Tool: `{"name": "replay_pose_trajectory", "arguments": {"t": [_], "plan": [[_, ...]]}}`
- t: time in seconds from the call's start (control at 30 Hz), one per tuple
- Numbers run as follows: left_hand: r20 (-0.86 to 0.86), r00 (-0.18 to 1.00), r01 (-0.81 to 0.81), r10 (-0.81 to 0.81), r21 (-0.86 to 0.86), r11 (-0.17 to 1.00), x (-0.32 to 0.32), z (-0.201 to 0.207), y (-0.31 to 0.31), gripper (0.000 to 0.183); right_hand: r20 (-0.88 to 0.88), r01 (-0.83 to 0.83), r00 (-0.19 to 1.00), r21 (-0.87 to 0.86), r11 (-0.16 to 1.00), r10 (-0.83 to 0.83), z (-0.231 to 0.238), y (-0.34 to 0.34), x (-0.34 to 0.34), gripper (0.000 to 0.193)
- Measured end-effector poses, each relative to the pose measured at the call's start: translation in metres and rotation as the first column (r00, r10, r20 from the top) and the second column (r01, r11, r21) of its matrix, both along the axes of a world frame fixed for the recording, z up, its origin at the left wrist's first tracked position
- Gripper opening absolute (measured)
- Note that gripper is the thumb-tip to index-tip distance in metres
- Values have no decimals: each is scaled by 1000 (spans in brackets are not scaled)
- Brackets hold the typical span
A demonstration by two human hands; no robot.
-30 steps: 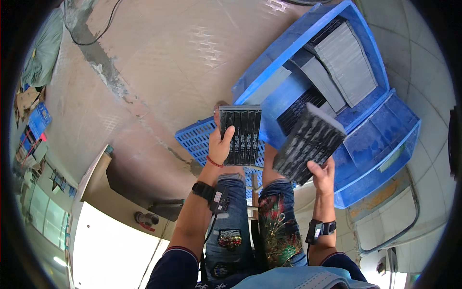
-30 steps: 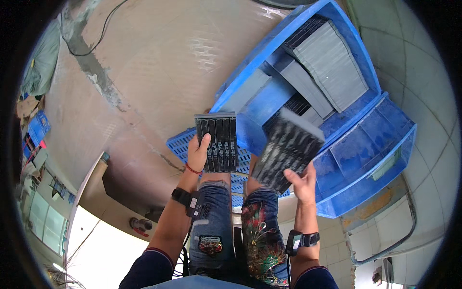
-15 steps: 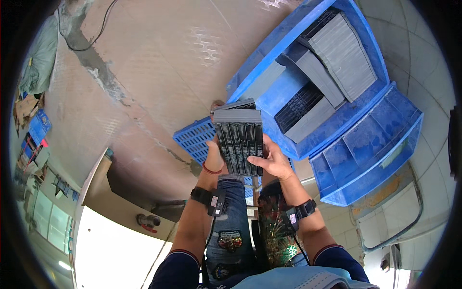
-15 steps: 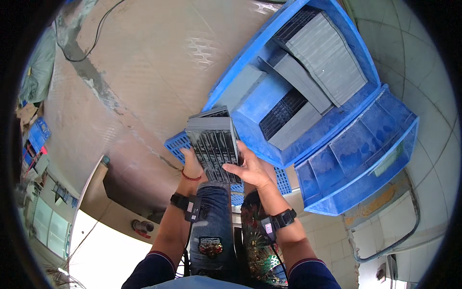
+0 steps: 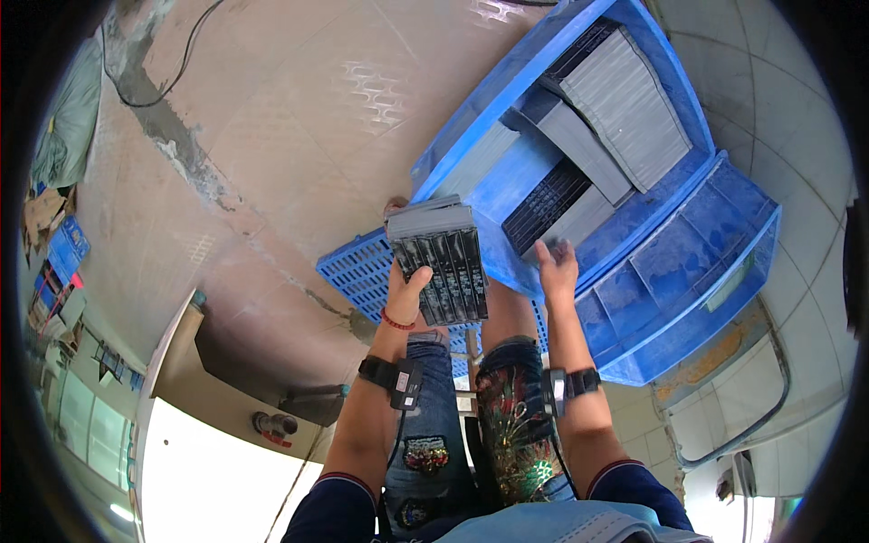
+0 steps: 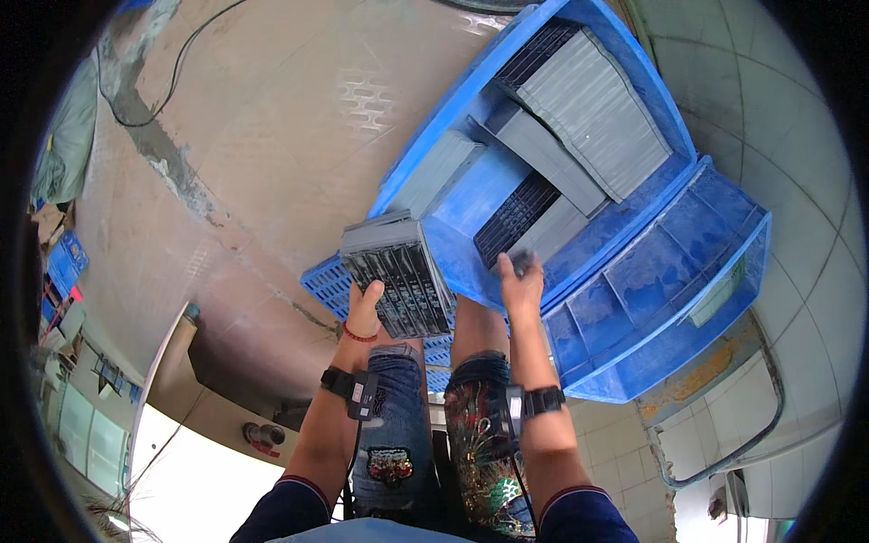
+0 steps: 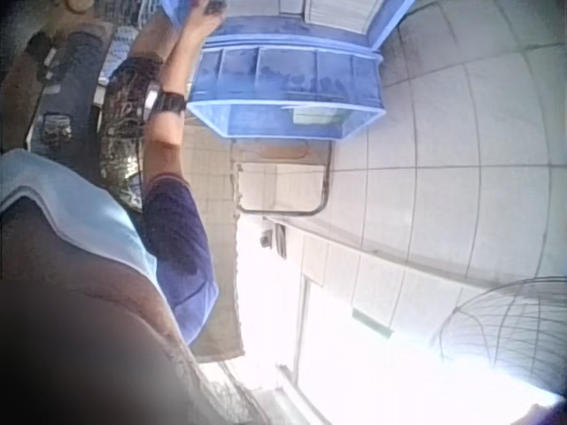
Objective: Load black rectangular panels from a blue storage bin into a feeding machine on the production floor.
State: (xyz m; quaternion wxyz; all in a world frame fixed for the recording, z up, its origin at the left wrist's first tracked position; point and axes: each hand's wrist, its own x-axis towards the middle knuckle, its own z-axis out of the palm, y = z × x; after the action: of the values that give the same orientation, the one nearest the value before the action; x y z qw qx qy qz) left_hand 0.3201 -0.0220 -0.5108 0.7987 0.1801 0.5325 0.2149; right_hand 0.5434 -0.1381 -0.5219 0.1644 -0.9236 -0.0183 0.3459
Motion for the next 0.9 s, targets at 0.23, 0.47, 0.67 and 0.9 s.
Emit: {"name": "replay_pose_trajectory", "arguments": {"t": [0.23, 0.47, 0.67, 0.9], "plan": [[11, 1000, 14, -13, -57, 998, -8, -2, 4, 59, 203, -170, 937, -442, 881, 283, -22, 46, -38, 89], [18, 999, -32, 32, -18, 999, -11, -8, -3, 61, 282, -37, 945, -419, 907, 169, -13, 55, -46, 87], [32, 999, -12, 12, -16, 1000, -9, -10, -5, 60, 321, -92, 919, -390, 916, 230, -18, 48, -48, 87], [19, 999, -43, 44, -24, 999, -2, -1, 1, 58, 312, 67, 950, -271, 960, 22, -33, 58, -44, 92]]}}
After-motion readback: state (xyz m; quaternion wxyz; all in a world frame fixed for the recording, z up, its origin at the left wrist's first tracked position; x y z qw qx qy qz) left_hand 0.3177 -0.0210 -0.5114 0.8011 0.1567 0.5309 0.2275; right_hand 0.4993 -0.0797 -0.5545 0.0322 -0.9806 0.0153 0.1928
